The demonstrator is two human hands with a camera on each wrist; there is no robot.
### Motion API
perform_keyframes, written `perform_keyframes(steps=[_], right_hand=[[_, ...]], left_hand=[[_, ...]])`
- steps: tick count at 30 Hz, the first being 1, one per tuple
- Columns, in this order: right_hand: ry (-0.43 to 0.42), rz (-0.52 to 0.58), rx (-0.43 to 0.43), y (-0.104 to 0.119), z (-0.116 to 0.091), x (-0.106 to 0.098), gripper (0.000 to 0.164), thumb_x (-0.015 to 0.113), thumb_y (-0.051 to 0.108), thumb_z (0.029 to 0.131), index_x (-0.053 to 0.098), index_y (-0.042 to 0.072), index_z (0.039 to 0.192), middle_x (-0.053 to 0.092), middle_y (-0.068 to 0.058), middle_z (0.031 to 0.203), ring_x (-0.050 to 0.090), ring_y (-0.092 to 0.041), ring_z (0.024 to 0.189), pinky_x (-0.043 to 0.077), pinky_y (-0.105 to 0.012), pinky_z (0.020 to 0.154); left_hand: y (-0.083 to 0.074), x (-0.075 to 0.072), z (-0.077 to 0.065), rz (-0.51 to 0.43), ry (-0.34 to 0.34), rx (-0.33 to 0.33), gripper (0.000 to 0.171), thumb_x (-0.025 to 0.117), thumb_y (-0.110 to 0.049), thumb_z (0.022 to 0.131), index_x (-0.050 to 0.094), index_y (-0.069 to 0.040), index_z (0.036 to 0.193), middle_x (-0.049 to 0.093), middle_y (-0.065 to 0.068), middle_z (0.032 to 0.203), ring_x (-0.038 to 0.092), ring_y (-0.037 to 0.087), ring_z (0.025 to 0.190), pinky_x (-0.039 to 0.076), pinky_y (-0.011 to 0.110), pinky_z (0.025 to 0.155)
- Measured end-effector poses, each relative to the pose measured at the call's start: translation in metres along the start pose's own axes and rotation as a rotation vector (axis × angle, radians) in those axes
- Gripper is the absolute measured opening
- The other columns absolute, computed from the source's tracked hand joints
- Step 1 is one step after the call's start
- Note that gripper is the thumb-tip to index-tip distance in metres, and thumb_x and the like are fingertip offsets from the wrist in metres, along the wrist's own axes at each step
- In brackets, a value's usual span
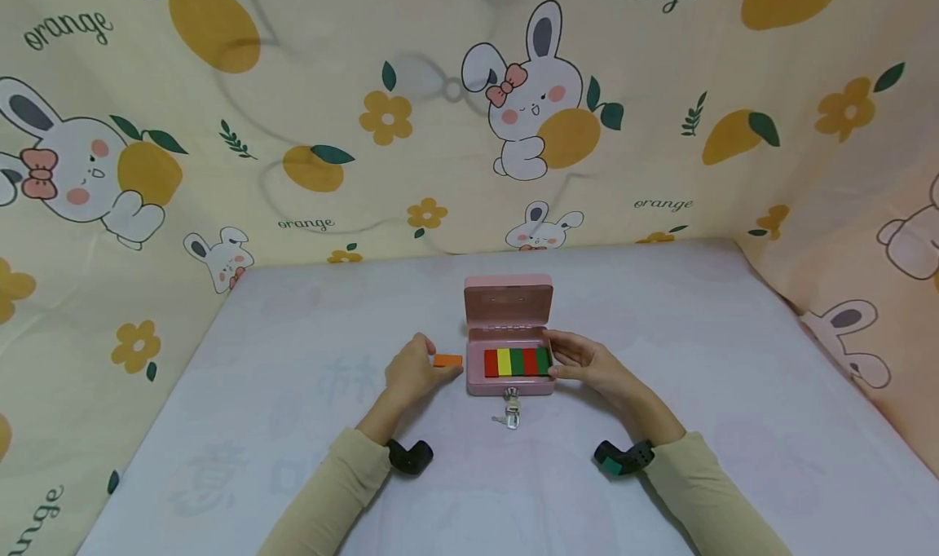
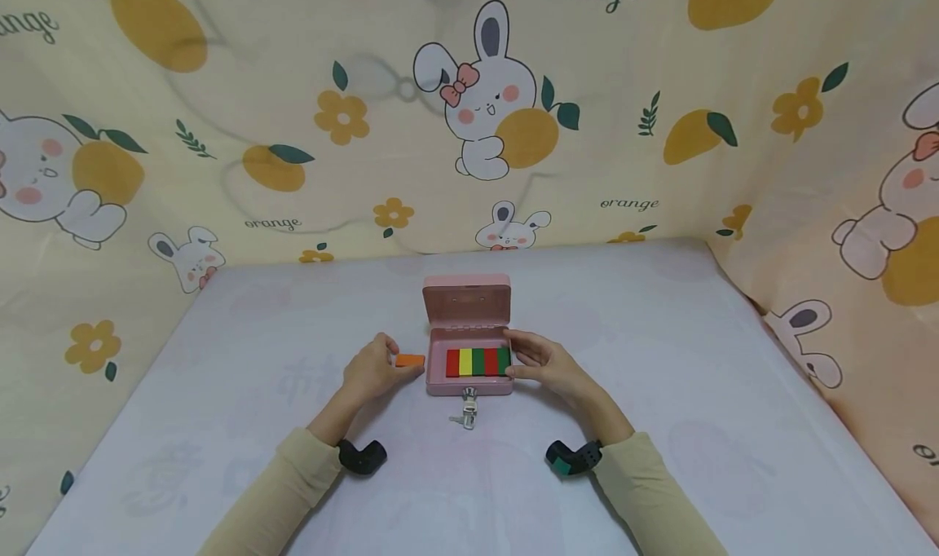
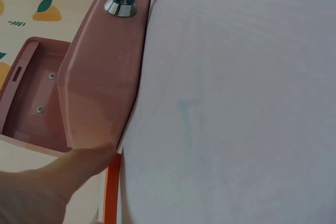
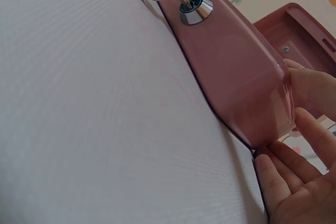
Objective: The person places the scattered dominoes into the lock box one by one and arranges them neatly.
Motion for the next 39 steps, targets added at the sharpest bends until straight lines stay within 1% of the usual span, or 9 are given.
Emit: perform_keyframes(steps=[4,11,13,19,22,26,30,35,39], right_hand=[[0.006,0.007,0.003,0.0,0.0,0.001,0.068,0.065,0.013,0.09,0.033,0.002,0.148,0.028,-0.021,0.157,0.027,-0.042,0.146,0.038,-0.023,0.107],[-0.021,-0.012,0.059,0.002,-0.001,0.002,0.066,0.066,0.015,0.09,0.036,0.01,0.148,0.03,-0.014,0.158,0.028,-0.037,0.147,0.034,-0.036,0.111],[-0.018,-0.014,0.056,0.002,-0.001,0.002,0.066,0.066,0.015,0.09,0.036,0.009,0.148,0.03,-0.015,0.158,0.028,-0.038,0.147,0.033,-0.039,0.112],[-0.008,0.001,0.05,0.002,-0.002,0.002,0.066,0.065,0.014,0.09,0.035,0.008,0.148,0.029,-0.016,0.158,0.027,-0.038,0.147,0.034,-0.035,0.112],[-0.004,-0.003,0.035,0.002,-0.001,0.001,0.066,0.065,0.013,0.09,0.034,0.005,0.148,0.028,-0.018,0.158,0.027,-0.04,0.146,0.034,-0.034,0.111],[-0.011,-0.018,0.053,0.001,-0.001,0.001,0.067,0.065,0.014,0.09,0.033,0.007,0.149,0.028,-0.018,0.158,0.028,-0.039,0.146,0.035,-0.032,0.11],[-0.013,-0.026,0.062,0.002,-0.001,0.002,0.068,0.067,0.016,0.089,0.034,0.009,0.149,0.029,-0.016,0.158,0.028,-0.038,0.147,0.035,-0.035,0.111],[-0.004,-0.022,0.043,0.004,-0.002,0.001,0.067,0.065,0.015,0.09,0.033,0.007,0.149,0.028,-0.018,0.158,0.026,-0.04,0.147,0.03,-0.043,0.112],[-0.003,-0.025,0.038,0.004,-0.002,0.001,0.066,0.064,0.014,0.091,0.033,0.005,0.149,0.027,-0.02,0.158,0.026,-0.042,0.146,0.029,-0.045,0.111]], left_hand=[[0.004,-0.001,-0.003,-0.011,0.005,-0.038,0.053,0.079,-0.045,0.074,0.054,-0.005,0.098,0.057,0.007,0.081,0.05,0.019,0.07,0.032,0.025,0.059],[0.006,-0.002,-0.007,-0.011,0.005,0.011,0.049,0.079,-0.042,0.076,0.059,-0.005,0.1,0.066,0.011,0.094,0.054,0.02,0.074,0.036,0.025,0.061],[0.004,-0.002,-0.006,-0.006,0.008,0.011,0.05,0.078,-0.043,0.076,0.059,-0.004,0.101,0.065,0.011,0.095,0.053,0.02,0.074,0.036,0.025,0.061],[-0.002,0.001,-0.002,0.013,0.021,-0.003,0.054,0.078,-0.047,0.075,0.058,-0.004,0.101,0.062,0.009,0.091,0.051,0.019,0.073,0.034,0.025,0.059],[-0.003,0.002,0.0,0.011,0.021,0.006,0.053,0.078,-0.046,0.075,0.057,-0.005,0.101,0.061,0.009,0.089,0.05,0.019,0.073,0.033,0.025,0.059],[0.0,0.003,0.004,0.003,0.031,0.027,0.05,0.077,-0.043,0.077,0.057,-0.006,0.103,0.06,0.009,0.086,0.05,0.019,0.073,0.033,0.025,0.059],[0.007,0.0,0.007,-0.048,0.064,0.048,0.046,0.076,-0.038,0.079,0.058,-0.009,0.109,0.056,0.007,0.083,0.048,0.018,0.072,0.032,0.025,0.06],[0.017,-0.005,0.012,-0.152,0.097,0.117,0.043,0.074,-0.027,0.079,0.062,-0.011,0.118,0.045,0.001,0.072,0.039,0.014,0.064,0.027,0.025,0.058],[0.022,-0.008,0.015,-0.231,0.113,0.153,0.045,0.074,-0.02,0.079,0.064,-0.009,0.121,0.038,-0.003,0.066,0.034,0.012,0.06,0.025,0.024,0.058]])
Point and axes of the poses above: each hand's wrist, its own z-axis towards the middle knuckle, its own x-axis out of the palm, y = z × x, the point moved 1 cm from there along z, towards the middle knuckle
